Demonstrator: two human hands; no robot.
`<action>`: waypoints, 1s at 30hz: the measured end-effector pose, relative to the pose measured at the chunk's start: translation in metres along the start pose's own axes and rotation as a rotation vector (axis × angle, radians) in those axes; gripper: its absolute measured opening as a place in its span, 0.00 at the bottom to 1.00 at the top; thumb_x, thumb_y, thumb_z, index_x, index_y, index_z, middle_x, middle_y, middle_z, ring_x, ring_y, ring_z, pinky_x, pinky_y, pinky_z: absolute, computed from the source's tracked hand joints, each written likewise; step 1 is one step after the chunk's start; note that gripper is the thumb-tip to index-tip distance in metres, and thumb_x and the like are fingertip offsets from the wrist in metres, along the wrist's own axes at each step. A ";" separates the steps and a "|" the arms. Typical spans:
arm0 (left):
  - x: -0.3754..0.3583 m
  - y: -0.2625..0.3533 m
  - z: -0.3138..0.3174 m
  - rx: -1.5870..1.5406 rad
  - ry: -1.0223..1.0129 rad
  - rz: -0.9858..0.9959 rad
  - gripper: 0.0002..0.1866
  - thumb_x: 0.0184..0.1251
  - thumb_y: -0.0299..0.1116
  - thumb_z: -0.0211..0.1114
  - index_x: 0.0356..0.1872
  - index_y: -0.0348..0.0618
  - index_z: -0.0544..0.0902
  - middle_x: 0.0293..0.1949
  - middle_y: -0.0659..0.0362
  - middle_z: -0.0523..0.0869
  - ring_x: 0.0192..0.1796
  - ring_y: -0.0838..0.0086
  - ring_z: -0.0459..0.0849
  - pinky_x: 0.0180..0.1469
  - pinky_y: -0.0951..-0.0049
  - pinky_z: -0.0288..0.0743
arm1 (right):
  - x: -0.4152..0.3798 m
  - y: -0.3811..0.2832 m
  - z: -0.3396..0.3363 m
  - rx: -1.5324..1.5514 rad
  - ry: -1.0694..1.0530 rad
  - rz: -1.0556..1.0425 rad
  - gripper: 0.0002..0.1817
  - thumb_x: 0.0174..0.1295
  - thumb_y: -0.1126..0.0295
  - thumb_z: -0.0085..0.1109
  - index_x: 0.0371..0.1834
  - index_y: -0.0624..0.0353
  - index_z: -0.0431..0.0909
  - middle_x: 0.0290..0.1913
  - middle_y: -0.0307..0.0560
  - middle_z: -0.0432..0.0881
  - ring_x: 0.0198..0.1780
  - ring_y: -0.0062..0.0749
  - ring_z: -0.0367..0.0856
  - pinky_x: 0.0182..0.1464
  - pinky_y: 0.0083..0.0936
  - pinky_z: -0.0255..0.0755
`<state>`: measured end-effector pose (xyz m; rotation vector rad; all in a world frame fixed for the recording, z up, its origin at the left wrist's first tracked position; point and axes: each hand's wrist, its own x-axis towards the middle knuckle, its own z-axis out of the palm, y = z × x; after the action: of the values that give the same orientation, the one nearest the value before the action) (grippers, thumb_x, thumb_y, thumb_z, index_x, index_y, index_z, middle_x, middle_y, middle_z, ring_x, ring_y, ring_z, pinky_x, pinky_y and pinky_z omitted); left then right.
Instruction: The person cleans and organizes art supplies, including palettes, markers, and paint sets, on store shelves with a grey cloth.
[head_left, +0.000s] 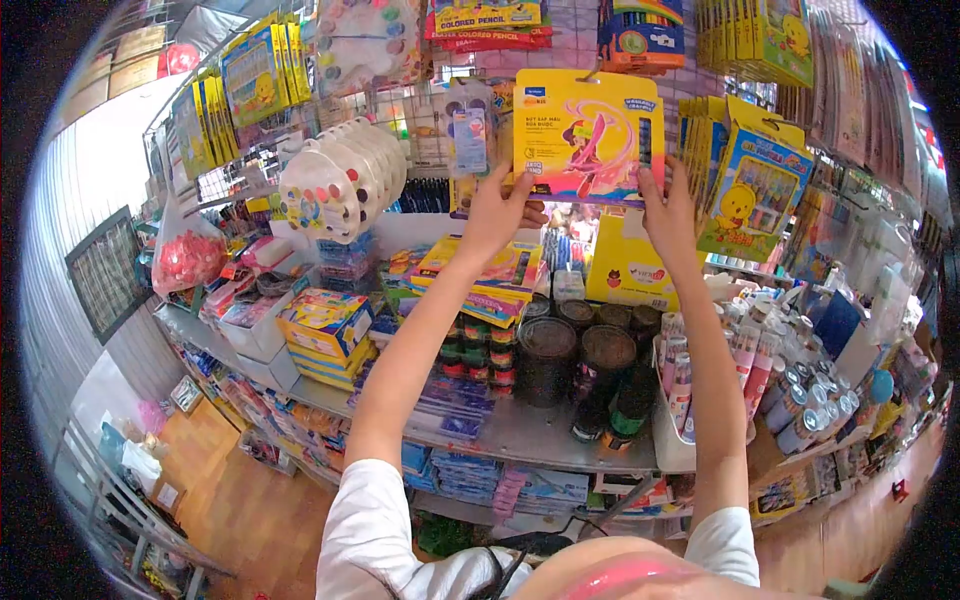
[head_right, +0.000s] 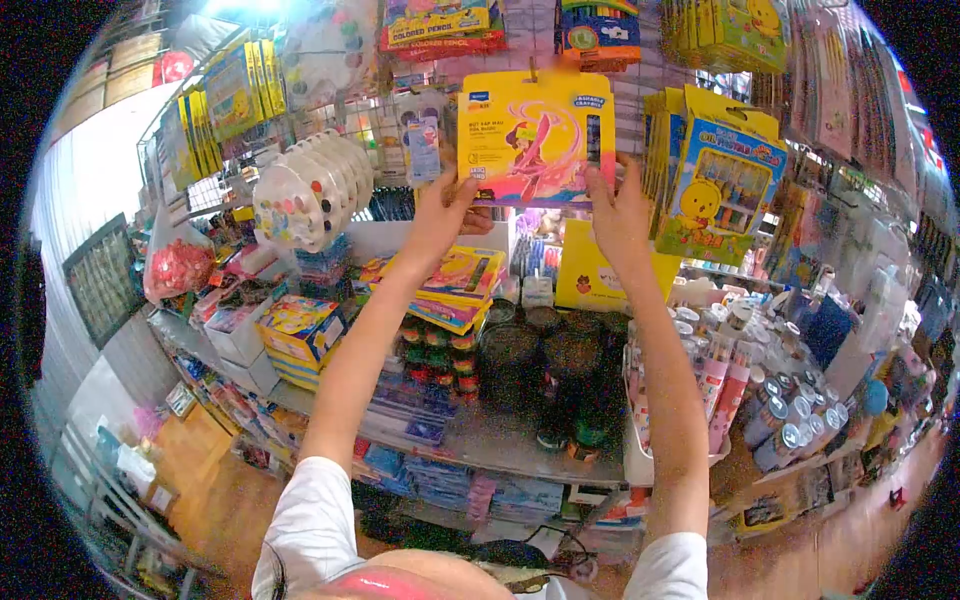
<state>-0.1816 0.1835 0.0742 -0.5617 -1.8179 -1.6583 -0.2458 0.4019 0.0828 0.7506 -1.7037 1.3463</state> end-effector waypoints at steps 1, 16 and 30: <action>0.006 -0.003 0.000 -0.017 0.017 -0.042 0.20 0.68 0.41 0.53 0.54 0.38 0.67 0.31 0.51 0.81 0.27 0.69 0.84 0.29 0.73 0.80 | 0.007 0.011 0.006 0.020 -0.011 0.008 0.24 0.63 0.56 0.52 0.55 0.61 0.61 0.29 0.50 0.79 0.30 0.35 0.79 0.33 0.30 0.70; 0.051 -0.051 -0.010 -0.023 -0.024 -0.227 0.21 0.68 0.38 0.53 0.55 0.36 0.64 0.41 0.47 0.78 0.33 0.64 0.84 0.33 0.70 0.81 | 0.042 0.085 0.047 -0.113 0.022 0.104 0.28 0.59 0.48 0.52 0.54 0.58 0.64 0.33 0.57 0.80 0.35 0.47 0.79 0.40 0.39 0.71; -0.078 -0.037 -0.131 1.017 0.190 0.189 0.19 0.64 0.42 0.53 0.44 0.35 0.78 0.44 0.44 0.79 0.48 0.52 0.77 0.52 0.64 0.69 | -0.093 0.027 0.078 -0.116 -0.144 0.055 0.14 0.64 0.63 0.49 0.45 0.62 0.69 0.27 0.52 0.75 0.29 0.28 0.73 0.30 0.26 0.67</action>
<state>-0.1299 0.0562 -0.0023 -0.0999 -2.0713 -0.4874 -0.2417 0.3296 -0.0186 0.7548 -1.9110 1.2433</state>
